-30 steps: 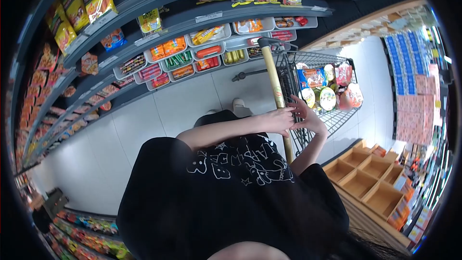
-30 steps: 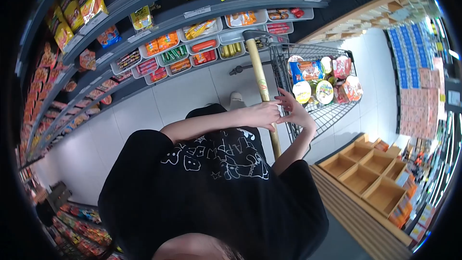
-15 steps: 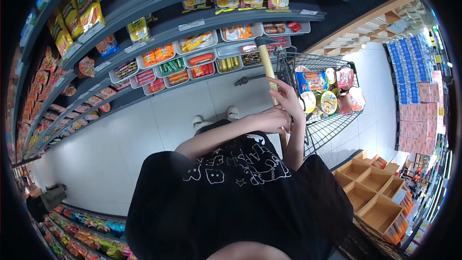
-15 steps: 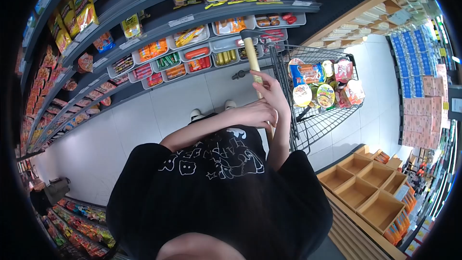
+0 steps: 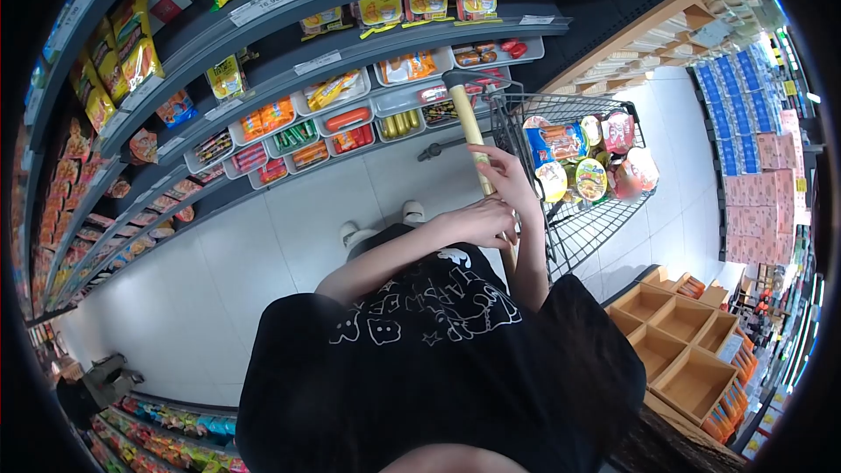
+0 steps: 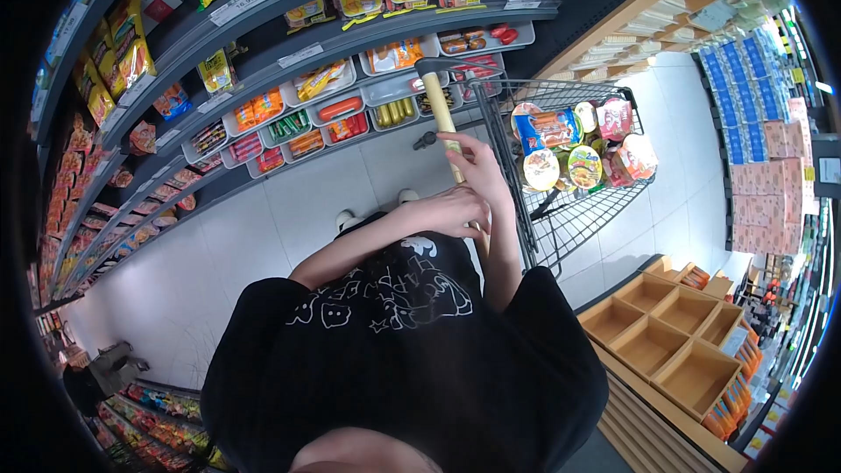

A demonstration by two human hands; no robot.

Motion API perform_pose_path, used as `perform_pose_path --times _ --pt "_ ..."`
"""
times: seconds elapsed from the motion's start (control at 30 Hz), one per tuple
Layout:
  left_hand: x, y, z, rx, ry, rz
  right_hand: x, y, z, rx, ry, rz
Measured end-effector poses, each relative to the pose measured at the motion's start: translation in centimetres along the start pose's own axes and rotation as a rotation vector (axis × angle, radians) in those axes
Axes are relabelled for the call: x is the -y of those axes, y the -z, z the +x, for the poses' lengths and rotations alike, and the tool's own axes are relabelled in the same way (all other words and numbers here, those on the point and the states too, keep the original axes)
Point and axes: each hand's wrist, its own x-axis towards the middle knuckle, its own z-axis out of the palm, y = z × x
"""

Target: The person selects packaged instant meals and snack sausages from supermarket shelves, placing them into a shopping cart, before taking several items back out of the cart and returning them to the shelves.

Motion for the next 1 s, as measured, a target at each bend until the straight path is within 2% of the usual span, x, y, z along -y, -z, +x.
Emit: perform_pose_path --times 0.1,0.43,0.5,0.53,0.6,0.67,0.8,1.0 --pt "0.3 -0.3 -0.1 -0.033 0.006 -0.018 1.6 -0.1 0.0 -0.005 -0.018 -0.015" --pt "-0.7 -0.7 -0.3 -0.095 -0.029 -0.020 0.3 -0.9 1.5 -0.076 0.008 -0.153" --pt "-1.0 -0.9 -0.3 -0.143 -0.019 -0.026 -0.2 -1.6 1.4 -0.274 0.204 -0.159" --pt "-1.1 -1.0 -0.2 -0.165 -0.045 -0.022 -0.1 -1.6 1.2 -0.258 0.208 -0.153" --pt "-1.2 -1.2 -0.2 -0.201 -0.054 -0.011 0.6 -1.2 0.6 -0.211 0.018 0.044" --pt "-1.2 -1.4 -0.1 -0.123 -0.084 -0.057 0.9 -1.0 0.4 -0.184 -0.025 0.107" --pt "-1.4 -1.6 0.1 -0.097 -0.080 0.015 0.8 -0.6 0.3 -0.176 -0.028 0.173" --pt "-1.4 -1.6 0.4 -0.170 -0.125 -0.004 0.0 0.0 0.6 -0.187 0.004 0.212"
